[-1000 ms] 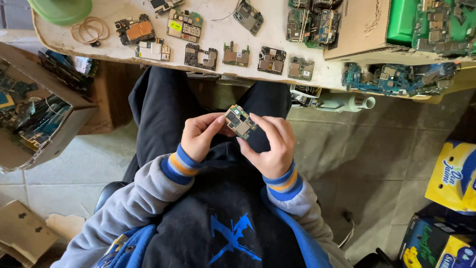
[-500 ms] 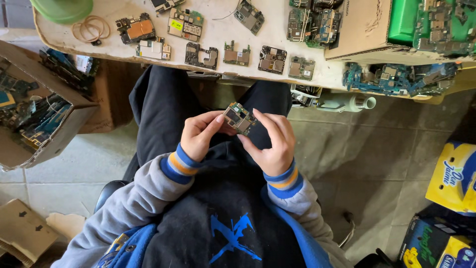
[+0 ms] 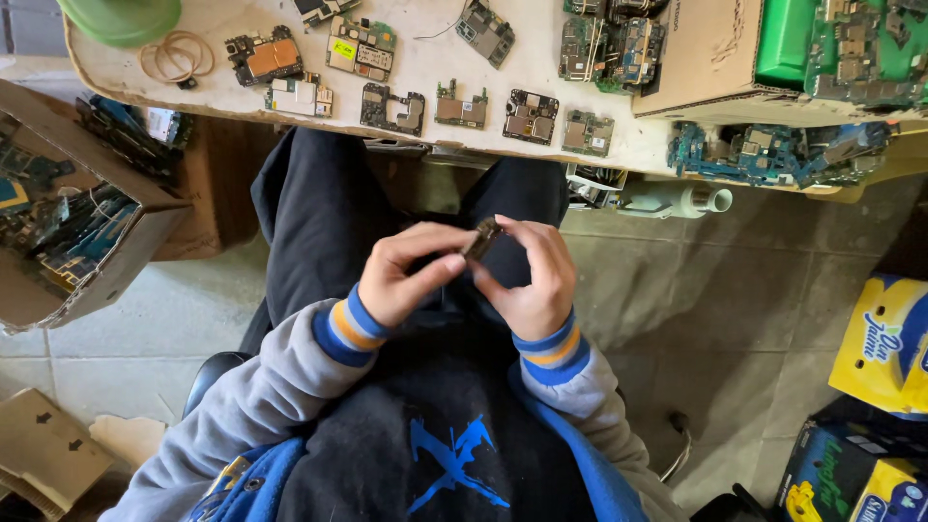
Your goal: The person sits with legs crossed and repeatedly picks up small circuit boards from a table, turns them over in their hands, and places them back down. They handle multiple boards one at a time, rotating them to view different sides before returning them to the table.
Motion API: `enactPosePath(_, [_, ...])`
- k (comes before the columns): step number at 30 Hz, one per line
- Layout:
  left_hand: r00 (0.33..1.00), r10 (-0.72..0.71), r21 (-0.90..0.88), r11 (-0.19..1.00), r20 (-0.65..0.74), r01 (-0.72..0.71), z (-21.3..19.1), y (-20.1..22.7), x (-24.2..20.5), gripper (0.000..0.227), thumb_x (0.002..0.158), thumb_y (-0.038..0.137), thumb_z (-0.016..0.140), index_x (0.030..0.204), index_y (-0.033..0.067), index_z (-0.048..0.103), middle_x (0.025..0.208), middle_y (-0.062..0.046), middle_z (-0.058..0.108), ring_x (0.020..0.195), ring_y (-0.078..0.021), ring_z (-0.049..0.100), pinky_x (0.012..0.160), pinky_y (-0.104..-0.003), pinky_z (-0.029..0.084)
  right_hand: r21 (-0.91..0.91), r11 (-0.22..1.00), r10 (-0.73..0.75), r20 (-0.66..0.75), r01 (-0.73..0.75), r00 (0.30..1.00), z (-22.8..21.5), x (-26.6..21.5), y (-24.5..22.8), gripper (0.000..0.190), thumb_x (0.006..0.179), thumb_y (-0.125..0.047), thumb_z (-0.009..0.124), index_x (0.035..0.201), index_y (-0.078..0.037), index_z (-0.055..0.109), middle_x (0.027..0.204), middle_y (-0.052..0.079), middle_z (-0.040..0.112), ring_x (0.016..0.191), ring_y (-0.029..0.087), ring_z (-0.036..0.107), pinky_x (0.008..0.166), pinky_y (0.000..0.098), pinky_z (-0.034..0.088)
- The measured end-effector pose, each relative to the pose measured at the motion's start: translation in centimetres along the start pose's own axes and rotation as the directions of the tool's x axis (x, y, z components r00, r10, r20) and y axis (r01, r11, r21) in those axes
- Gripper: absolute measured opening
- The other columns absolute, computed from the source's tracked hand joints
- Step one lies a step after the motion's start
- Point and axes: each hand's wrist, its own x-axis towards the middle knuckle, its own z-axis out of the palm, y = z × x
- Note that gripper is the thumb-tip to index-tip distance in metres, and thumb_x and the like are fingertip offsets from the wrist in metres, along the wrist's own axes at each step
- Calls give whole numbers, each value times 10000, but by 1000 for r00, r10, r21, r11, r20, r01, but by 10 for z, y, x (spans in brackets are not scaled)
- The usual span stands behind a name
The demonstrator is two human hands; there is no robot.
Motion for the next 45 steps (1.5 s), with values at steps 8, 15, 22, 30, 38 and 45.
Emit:
enactPosePath(8, [996, 75, 176, 981, 44, -82, 11, 5, -7, 748, 631, 303, 979, 1229, -32, 680, 1001, -166, 750, 901, -276, 746, 830, -370, 622, 87, 985, 162, -158, -150, 974, 10, -9, -8, 445, 831, -380, 845, 1064, -30, 698, 1102, 108, 779, 962, 255, 762, 865, 308, 564])
enactPosePath(15, [973, 217, 347, 909, 76, -230, 21, 23, -4, 759, 651, 469, 942, 1215, 28, 690, 1040, -115, 708, 892, -280, 726, 834, -399, 598, 289, 956, 146, -310, -54, 939, 32, -25, 3, 494, 724, -144, 940, 993, 108, 612, 1084, 290, 735, 980, 378, 749, 885, 398, 604])
enactPosePath(22, [941, 324, 450, 829, 96, -332, 20, 30, -4, 687, 707, 437, 913, 1212, 25, 696, 1040, -125, 680, 900, -312, 709, 837, -423, 589, 268, 963, 134, -373, -32, 918, 32, -18, -6, 475, 700, -52, 953, 954, 126, 593, 1059, 322, 727, 917, 400, 757, 813, 429, 633])
enactPosePath(30, [919, 395, 506, 789, 16, -348, 10, 17, -1, 638, 703, 430, 923, 1149, 20, 724, 989, -104, 683, 826, -249, 696, 803, -368, 587, 131, 990, 86, -257, -54, 962, 22, -8, -12, 513, 765, -268, 918, 1032, 75, 647, 1082, 231, 755, 973, 347, 759, 853, 380, 616])
enactPosePath(38, [931, -361, 143, 920, -53, 365, -1, -46, -4, 489, 801, 363, 862, 1141, 26, 766, 892, -120, 753, 818, -190, 733, 791, -354, 585, 42, 994, 102, -130, -97, 986, 26, -8, -3, 464, 738, -169, 855, 1155, -15, 725, 1076, 149, 745, 933, 350, 742, 837, 443, 604])
enactPosePath(45, [917, -360, -180, 904, 172, 388, -8, -73, -7, 474, 1059, 280, 499, 1249, -124, 660, 1045, -317, 719, 975, -389, 734, 856, -519, 605, -81, 994, 67, -104, -76, 992, -5, -1, 27, 505, 775, -224, 839, 1234, -48, 723, 1012, 121, 695, 899, 327, 702, 808, 447, 605])
